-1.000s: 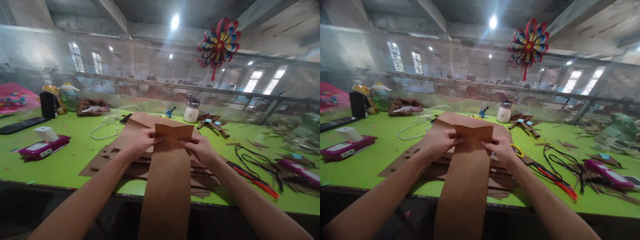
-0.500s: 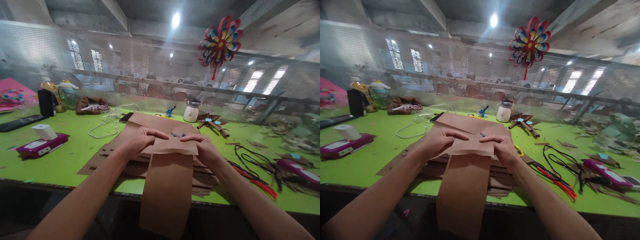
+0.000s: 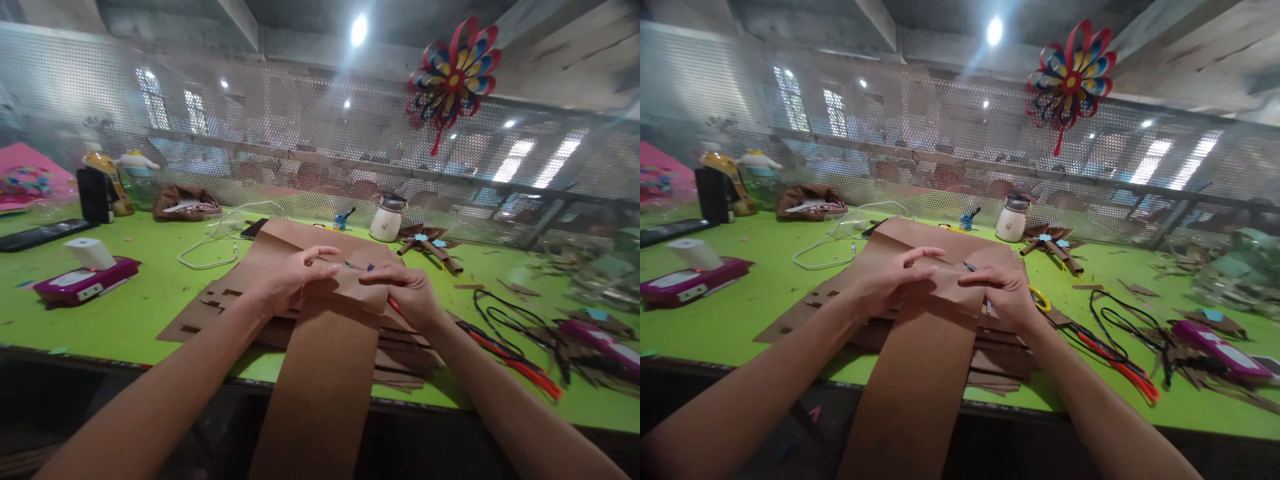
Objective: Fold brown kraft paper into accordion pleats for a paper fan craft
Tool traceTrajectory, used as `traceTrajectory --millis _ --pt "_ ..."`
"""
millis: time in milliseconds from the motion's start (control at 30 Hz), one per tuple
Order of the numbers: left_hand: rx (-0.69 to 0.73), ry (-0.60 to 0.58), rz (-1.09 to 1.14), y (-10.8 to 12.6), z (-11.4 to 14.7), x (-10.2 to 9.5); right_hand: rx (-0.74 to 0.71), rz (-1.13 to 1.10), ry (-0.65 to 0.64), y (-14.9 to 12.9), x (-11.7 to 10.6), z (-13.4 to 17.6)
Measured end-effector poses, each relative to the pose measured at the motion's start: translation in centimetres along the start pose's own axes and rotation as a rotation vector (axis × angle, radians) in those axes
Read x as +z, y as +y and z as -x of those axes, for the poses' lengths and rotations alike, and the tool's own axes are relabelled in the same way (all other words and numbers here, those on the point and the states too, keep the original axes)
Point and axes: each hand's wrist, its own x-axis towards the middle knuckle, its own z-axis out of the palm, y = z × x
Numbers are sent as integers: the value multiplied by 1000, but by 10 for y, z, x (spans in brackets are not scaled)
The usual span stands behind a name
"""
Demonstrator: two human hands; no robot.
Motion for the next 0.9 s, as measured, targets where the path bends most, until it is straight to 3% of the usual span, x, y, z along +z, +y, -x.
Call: traceTrajectory --millis 233,433,600,667,900 --pt "16 33 -30 -11 -4 3 0 23 2 1 1 0" --pt "74 40 -10 -12 -4 5 134 -76 43 10 2 3" --pt "36 53 79 -12 -6 5 217 -121 15 13 3 4" --pt "0 47 123 -13 -7 5 183 -95 13 11 5 4" --pt "-64 17 147 -19 -9 5 -192 231 -49 0 13 6"
